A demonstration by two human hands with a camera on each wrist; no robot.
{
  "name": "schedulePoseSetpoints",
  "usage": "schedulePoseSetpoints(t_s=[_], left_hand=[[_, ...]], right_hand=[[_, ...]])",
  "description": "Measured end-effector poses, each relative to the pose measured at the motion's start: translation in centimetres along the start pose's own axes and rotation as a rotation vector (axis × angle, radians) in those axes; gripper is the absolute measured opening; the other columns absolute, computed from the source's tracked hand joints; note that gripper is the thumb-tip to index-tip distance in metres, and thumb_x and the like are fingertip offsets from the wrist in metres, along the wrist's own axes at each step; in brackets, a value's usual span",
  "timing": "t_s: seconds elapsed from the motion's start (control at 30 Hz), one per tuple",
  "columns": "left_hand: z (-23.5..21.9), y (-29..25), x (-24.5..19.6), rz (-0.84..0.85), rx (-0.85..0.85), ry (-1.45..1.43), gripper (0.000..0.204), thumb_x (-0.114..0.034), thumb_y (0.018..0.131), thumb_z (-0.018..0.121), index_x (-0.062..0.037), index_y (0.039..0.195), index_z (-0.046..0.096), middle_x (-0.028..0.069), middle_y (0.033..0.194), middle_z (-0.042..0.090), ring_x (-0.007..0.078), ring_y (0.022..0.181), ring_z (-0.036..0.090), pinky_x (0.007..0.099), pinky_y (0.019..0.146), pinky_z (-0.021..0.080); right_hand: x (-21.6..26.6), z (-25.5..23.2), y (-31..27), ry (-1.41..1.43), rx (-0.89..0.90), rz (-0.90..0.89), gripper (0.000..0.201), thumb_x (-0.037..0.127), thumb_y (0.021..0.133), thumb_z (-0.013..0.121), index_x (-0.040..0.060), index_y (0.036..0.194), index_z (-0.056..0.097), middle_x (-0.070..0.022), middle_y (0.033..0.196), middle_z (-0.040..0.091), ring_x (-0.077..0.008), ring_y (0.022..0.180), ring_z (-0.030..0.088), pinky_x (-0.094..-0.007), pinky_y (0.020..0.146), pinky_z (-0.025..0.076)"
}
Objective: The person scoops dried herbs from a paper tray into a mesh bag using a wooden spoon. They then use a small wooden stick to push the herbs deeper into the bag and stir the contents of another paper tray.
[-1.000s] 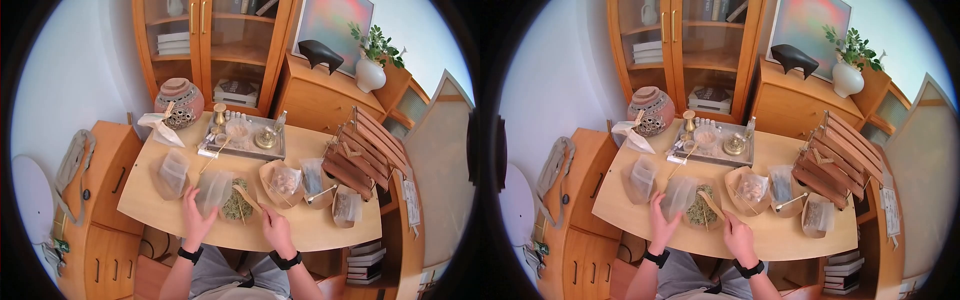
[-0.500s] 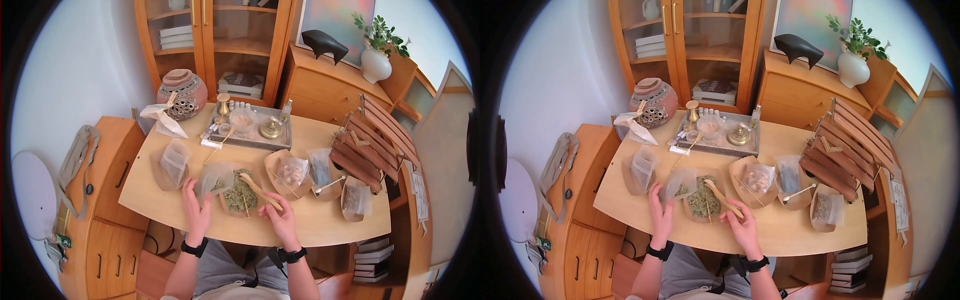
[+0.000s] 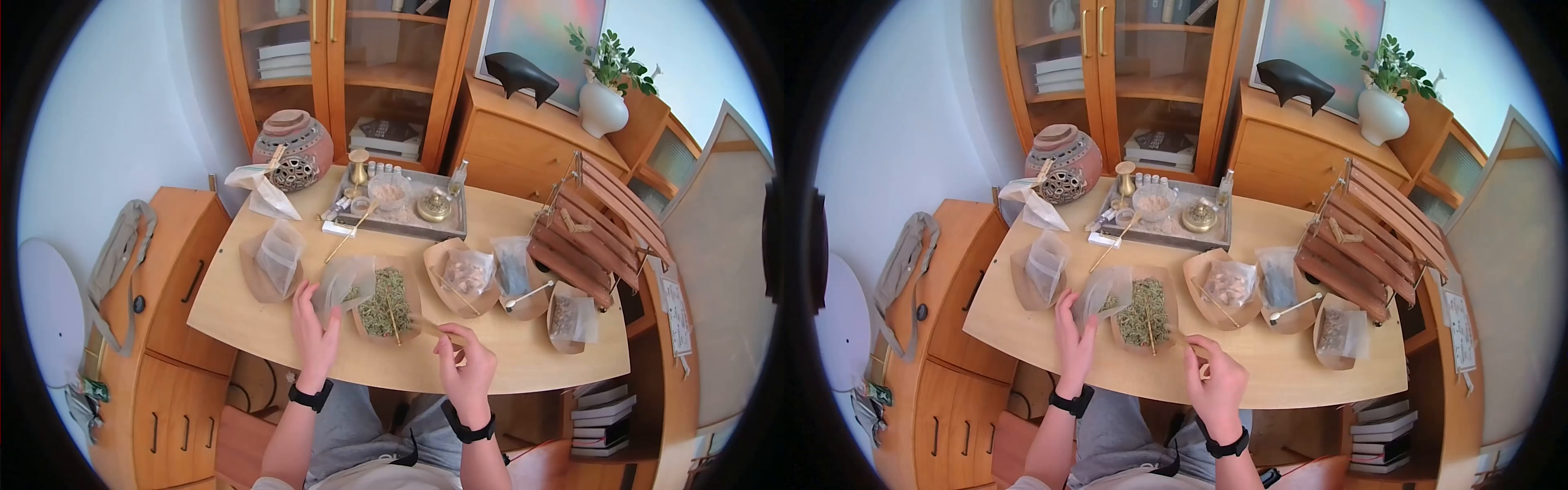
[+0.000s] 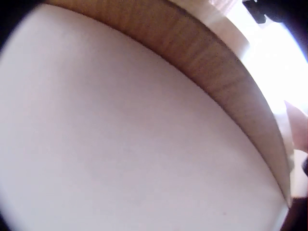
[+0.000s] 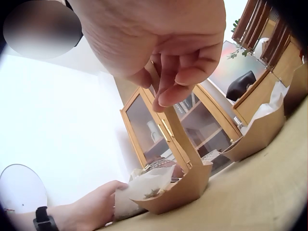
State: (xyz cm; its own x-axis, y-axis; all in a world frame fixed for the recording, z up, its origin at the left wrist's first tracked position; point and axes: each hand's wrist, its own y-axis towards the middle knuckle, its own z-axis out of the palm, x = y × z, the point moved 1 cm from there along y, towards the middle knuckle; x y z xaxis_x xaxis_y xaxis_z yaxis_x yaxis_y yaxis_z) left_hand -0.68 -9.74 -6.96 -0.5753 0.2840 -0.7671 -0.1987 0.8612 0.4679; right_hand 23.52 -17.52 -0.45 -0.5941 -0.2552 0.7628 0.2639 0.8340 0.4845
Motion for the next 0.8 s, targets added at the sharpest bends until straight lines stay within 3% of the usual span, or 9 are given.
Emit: schedulePoseSetpoints(t_s=[0.13, 0.2, 0.53, 0.63, 0.8], left_hand=[[0.0, -0.1, 0.3, -0.001, 0.014, 0.029, 0.052, -0.014, 0.096, 0.066, 0.0007, 0.142, 0.045, 0.0233, 0.155, 0.042, 0.0404, 0.144, 0.041, 0.046, 0.121, 0.031], [0.1, 0.0, 0.4, 0.02, -0.011, 0.027, 0.053, -0.02, 0.095, 0.069, -0.0008, 0.14, 0.049, 0.0241, 0.152, 0.045, 0.0434, 0.14, 0.043, 0.0497, 0.117, 0.034], [0.1, 0.1, 0.3, 0.002, -0.013, 0.006, 0.055, -0.022, 0.093, 0.07, -0.002, 0.14, 0.05, 0.0238, 0.152, 0.045, 0.0433, 0.14, 0.043, 0.0507, 0.117, 0.034], [0.0, 0.0, 0.1, 0.003, -0.009, 0.016, 0.055, -0.022, 0.093, 0.071, -0.0022, 0.14, 0.05, 0.0233, 0.152, 0.045, 0.0429, 0.141, 0.043, 0.0505, 0.117, 0.034], [0.1, 0.0, 0.2, 0.011, -0.012, 0.004, 0.055, -0.024, 0.093, 0.071, -0.0024, 0.14, 0.05, 0.0235, 0.152, 0.045, 0.0429, 0.141, 0.043, 0.0506, 0.116, 0.034]], right_hand=[[0.4, 1.2, 0.7, -0.06, 0.06, 0.033, 0.01, 0.012, 0.097, 0.072, 0.0081, 0.107, 0.074, -0.0049, 0.069, 0.072, -0.0148, 0.054, 0.067, -0.027, 0.05, 0.047], [0.1, 1.7, 1.2, -0.018, 0.061, 0.077, 0.012, 0.01, 0.1, 0.068, 0.0043, 0.111, 0.073, -0.0045, 0.075, 0.076, -0.0105, 0.064, 0.071, -0.0239, 0.053, 0.049], [-1.0, 2.2, 2.9, 0.017, 0.104, 0.067, 0.015, 0.011, 0.104, 0.063, 0.0041, 0.115, 0.071, -0.0049, 0.082, 0.078, -0.01, 0.065, 0.071, -0.0234, 0.055, 0.05], [-0.7, 1.8, 3.1, 0.18, 0.019, 0.075, 0.015, 0.014, 0.103, 0.066, 0.0073, 0.115, 0.072, -0.0025, 0.08, 0.078, -0.01, 0.057, 0.068, -0.0249, 0.05, 0.047], [-2.2, 1.7, 4.0, 0.239, 0.069, 0.234, 0.017, 0.016, 0.104, 0.065, 0.0041, 0.114, 0.072, -0.005, 0.081, 0.078, -0.0091, 0.059, 0.067, -0.0233, 0.053, 0.049]])
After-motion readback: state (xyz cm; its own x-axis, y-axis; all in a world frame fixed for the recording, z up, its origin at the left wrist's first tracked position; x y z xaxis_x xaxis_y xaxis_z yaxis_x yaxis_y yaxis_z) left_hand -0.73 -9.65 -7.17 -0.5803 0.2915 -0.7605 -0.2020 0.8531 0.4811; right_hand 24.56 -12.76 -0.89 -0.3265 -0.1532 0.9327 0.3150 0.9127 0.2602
